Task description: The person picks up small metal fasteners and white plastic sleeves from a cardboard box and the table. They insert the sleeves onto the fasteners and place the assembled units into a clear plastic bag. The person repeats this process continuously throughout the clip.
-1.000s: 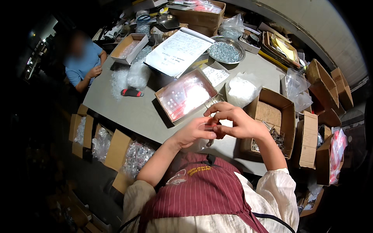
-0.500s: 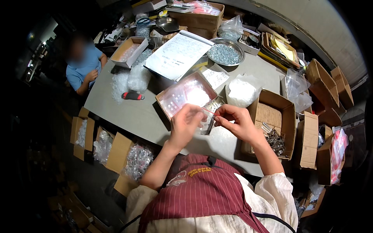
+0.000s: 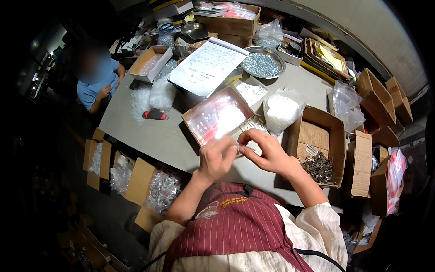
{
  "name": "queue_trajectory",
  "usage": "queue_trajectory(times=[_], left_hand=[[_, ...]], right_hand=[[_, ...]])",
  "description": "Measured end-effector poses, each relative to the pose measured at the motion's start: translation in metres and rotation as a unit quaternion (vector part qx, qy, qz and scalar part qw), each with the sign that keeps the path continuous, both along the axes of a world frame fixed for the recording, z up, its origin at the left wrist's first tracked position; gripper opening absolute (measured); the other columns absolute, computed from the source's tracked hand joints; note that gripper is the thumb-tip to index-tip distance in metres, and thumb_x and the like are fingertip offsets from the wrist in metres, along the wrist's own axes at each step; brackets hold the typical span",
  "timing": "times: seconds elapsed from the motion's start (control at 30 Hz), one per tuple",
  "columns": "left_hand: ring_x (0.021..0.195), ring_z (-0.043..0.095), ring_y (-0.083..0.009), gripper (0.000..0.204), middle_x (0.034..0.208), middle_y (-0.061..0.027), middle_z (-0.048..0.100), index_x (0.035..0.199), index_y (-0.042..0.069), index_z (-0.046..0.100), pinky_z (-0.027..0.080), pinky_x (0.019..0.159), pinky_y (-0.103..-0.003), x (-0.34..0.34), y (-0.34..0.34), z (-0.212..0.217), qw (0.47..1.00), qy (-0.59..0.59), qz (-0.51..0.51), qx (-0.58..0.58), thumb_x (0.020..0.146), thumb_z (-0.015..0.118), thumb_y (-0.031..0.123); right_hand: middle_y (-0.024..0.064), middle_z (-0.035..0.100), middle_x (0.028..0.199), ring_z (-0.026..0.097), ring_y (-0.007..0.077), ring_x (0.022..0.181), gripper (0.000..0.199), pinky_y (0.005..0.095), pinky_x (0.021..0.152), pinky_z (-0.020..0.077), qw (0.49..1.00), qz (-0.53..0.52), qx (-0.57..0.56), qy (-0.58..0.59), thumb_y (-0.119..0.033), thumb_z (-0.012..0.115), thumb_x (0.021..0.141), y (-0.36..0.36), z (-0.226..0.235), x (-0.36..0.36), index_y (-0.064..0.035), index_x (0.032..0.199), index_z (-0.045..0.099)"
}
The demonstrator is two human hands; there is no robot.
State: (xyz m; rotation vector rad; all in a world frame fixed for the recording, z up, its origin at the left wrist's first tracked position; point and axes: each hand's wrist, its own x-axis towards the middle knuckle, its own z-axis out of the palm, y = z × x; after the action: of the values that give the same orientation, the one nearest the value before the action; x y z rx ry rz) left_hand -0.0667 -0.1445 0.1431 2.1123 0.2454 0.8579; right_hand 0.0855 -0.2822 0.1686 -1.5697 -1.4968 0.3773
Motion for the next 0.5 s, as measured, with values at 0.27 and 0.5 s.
queue_trajectory(times=[0.27, 0.5], left_hand=[[0.067, 0.069, -0.0184, 0.008, 0.076, -0.0117, 0.068, 0.088, -0.004, 0.065, 0.052, 0.063, -0.031, -0.019, 0.005, -0.010, 1.000, -0.016, -0.013, -0.001, 0.090, 0.064, 0.003], [0.074, 0.068, -0.0139, 0.009, 0.083, -0.0075, 0.071, 0.092, -0.003, 0.063, 0.053, 0.071, -0.027, -0.058, 0.016, -0.035, 0.940, -0.056, 0.041, -0.335, 0.093, 0.056, 0.001]], right_hand=[[0.0122, 0.059, 0.082, 0.060, 0.0327, 0.076, 0.016, 0.0413, 0.070, 0.0499, 0.988, 0.027, 0.029, -0.151, -0.006, 0.069, 0.085, 0.013, -0.006, -0.016, -0.0026, 0.095, 0.057], [0.0131, 0.058, 0.074, 0.060, 0.0337, 0.069, 0.014, 0.0425, 0.066, 0.0505, 0.991, 0.085, -0.015, -0.097, -0.012, 0.070, 0.085, 0.035, -0.023, -0.028, -0.0030, 0.087, 0.059]])
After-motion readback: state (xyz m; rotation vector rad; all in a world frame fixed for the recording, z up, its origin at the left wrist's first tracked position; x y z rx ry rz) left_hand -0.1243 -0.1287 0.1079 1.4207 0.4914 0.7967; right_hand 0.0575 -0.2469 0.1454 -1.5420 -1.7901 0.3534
